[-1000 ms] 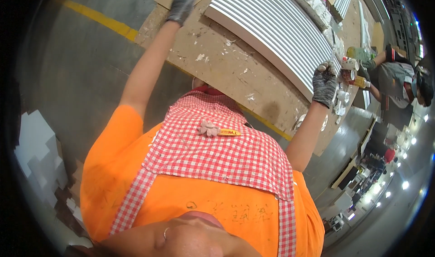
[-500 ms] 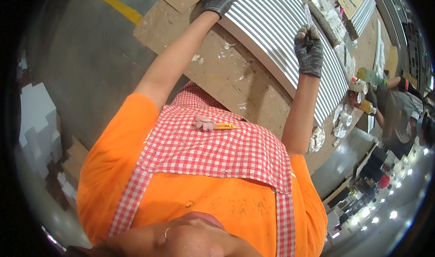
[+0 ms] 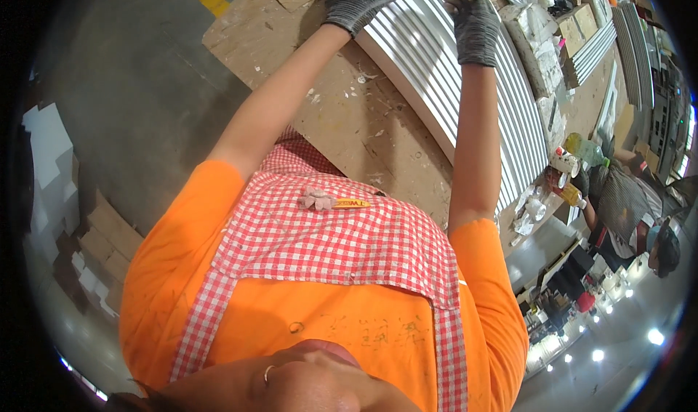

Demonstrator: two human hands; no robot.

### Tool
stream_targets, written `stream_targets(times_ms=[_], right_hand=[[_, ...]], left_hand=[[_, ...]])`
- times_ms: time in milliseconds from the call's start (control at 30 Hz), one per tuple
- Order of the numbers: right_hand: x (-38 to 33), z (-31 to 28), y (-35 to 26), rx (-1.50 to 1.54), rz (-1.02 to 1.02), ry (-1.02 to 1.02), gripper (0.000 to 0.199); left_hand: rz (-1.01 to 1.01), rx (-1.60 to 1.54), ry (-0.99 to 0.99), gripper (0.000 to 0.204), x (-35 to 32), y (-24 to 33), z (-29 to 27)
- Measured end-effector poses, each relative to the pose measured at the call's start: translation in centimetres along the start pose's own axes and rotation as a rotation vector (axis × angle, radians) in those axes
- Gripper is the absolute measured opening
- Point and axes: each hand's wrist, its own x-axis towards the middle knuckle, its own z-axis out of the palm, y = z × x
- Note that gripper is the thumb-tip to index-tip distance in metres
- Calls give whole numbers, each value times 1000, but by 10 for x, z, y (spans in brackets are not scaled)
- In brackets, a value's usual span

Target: The person wipes a stack of corrugated metal strips with a cloth, then separates individual strips to clean them one by one. The person uses a spray bottle to apply liquid to the strips and continues wiping them with the cloth.

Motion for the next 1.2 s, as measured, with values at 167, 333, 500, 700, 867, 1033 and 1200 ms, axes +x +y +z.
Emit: stream_targets(times_ms=[167, 333, 500, 700, 867, 1033, 1200], right_hand=[[7, 8, 20, -229, -40, 3, 15], [-4, 29, 34, -455, -231, 82, 14], [-8, 32, 40, -506, -258, 98, 15], [-8, 36, 43, -528, -287, 90, 15], [-5, 30, 44, -475, -255, 154, 15], [-6, 32, 43, -518, -248, 119, 15], [-8, 38, 44, -588, -265, 144, 15]], left_hand=[[-48, -87, -96, 56, -2, 4, -13], [49, -43, 78, 63, -4, -10, 12], [38, -50, 85, 61, -4, -10, 13], [40, -81, 93, 60, -5, -11, 12], [16, -92, 59, 56, -4, -7, 5], [40, -96, 111, 55, -6, -10, 7], [72, -113, 126, 52, -4, -11, 9]])
